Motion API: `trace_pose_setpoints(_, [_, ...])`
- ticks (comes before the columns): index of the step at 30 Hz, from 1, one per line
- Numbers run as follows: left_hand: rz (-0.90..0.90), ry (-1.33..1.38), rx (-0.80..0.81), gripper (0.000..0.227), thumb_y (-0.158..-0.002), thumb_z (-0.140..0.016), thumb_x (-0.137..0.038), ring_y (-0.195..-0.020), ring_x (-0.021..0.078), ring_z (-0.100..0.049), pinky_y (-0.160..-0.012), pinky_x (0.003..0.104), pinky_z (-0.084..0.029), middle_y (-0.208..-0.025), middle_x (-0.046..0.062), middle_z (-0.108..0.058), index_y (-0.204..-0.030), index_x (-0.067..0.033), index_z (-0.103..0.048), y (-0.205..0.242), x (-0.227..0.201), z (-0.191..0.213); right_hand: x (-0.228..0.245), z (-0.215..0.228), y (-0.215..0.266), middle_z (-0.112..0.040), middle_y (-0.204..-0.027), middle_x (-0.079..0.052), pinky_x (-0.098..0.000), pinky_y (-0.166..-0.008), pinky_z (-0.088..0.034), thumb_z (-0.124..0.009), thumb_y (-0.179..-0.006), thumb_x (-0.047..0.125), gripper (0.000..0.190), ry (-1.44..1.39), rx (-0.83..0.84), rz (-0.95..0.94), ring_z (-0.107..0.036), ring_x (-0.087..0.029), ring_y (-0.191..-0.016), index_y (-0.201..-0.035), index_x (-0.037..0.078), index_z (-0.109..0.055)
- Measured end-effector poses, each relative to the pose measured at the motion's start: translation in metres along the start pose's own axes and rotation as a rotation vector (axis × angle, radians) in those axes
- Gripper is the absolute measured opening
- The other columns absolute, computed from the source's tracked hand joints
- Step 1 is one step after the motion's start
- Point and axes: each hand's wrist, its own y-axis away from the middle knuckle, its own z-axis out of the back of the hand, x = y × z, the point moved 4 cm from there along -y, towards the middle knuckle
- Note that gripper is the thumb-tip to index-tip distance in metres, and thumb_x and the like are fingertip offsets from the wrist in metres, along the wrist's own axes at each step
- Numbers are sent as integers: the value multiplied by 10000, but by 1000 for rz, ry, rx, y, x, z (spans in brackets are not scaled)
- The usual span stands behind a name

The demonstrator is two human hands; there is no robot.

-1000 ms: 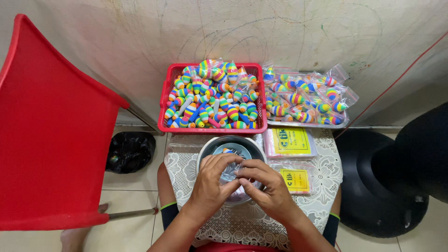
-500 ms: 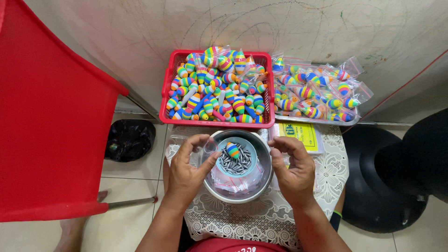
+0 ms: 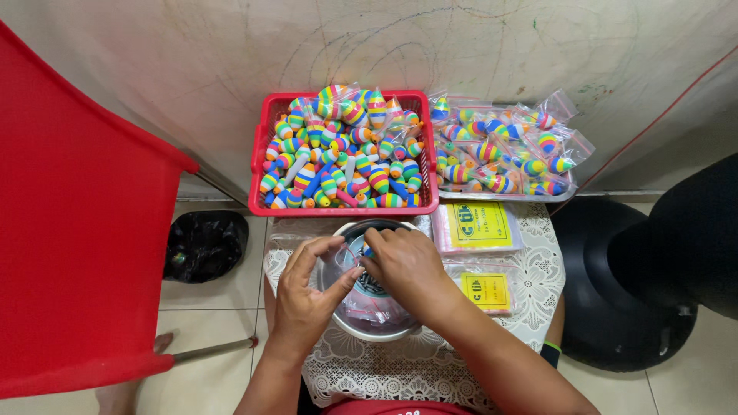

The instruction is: The person picks up small, colorful, spiral-patterned objects from a red tray and places them into individual clear plastic bags, using their hands to open each bag and slide the object inside.

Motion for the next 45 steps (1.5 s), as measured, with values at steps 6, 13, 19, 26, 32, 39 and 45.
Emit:
trace_pose_setpoints(6, [40, -21, -19, 440, -814, -842, -259, -987, 149, -667, -930, 281, -521, -1088, 17, -715, -1214, -145, -698, 0, 4, -1, 4, -19, -5, -643, -711, -10, -437, -529, -450, -776, -843, 410, 327, 163, -41, 28, -654, -275, -636, -913, 192, -542])
trace_pose_setpoints(13, [5, -90, -51, 461, -808, -842, -294, -948, 137, -663, -929, 296, -502, -1070, -10, -719, -1220, -155, -690, 0, 4, -3, -3, 16, 15, -573, -708, -25, -466, -492, -449, -680, -886, 226, 193, -42, -85, 30, -619, -326, -581, -1013, 184, -539])
trace_pose_setpoints(19, [-204, -162, -49, 498, -831, -848, -333, -1020, 214, -678, -991, 402, -426, -1154, 28, -720, -1241, -144, -639, -2, -13, -20, -34, 57, 45, -764, -1053, 0, -316, -771, -527, -685, -951, 319, 297, -629, -93, -240, -695, -160, -836, -1192, 145, -686])
trace_pose_setpoints(26, [-388, -276, -109, 467, -879, -840, -345, -1038, 230, -684, -910, 405, -444, -1146, 43, -716, -1242, -139, -629, -7, -43, -50, -46, 62, 67, -674, -1017, -116, -287, -798, -591, -679, -970, 126, 316, -1296, -645, -463, -713, -187, -914, -1243, 85, -524])
trace_pose_setpoints(32, [-405, -284, -129, 446, -901, -821, -332, -1023, 229, -689, -894, 393, -451, -1143, 40, -719, -1251, -144, -620, -5, -56, -52, -37, 60, 68, -632, -981, -104, -293, -878, -574, -680, -966, 87, 338, -1393, -697, -419, -706, -193, -932, -1244, 92, -487])
trace_pose_setpoints(39, [-399, -280, -137, 486, -875, -845, -350, -1026, 227, -693, -915, 398, -459, -1134, 43, -723, -1251, -137, -623, -6, -57, -54, -37, 62, 72, -618, -1136, -121, -293, -922, -554, -635, -959, 61, 320, -1319, -759, -416, -648, -177, -989, -1249, 95, -503])
trace_pose_setpoints(45, [-407, -265, -129, 475, -891, -827, -357, -1031, 224, -692, -896, 392, -450, -1150, 39, -718, -1258, -144, -613, -5, -57, -51, -36, 77, 72, -534, -1253, -115, -304, -1055, -465, -596, -969, 71, 386, -1153, -630, -287, -561, -198, -1175, -1353, 38, -579])
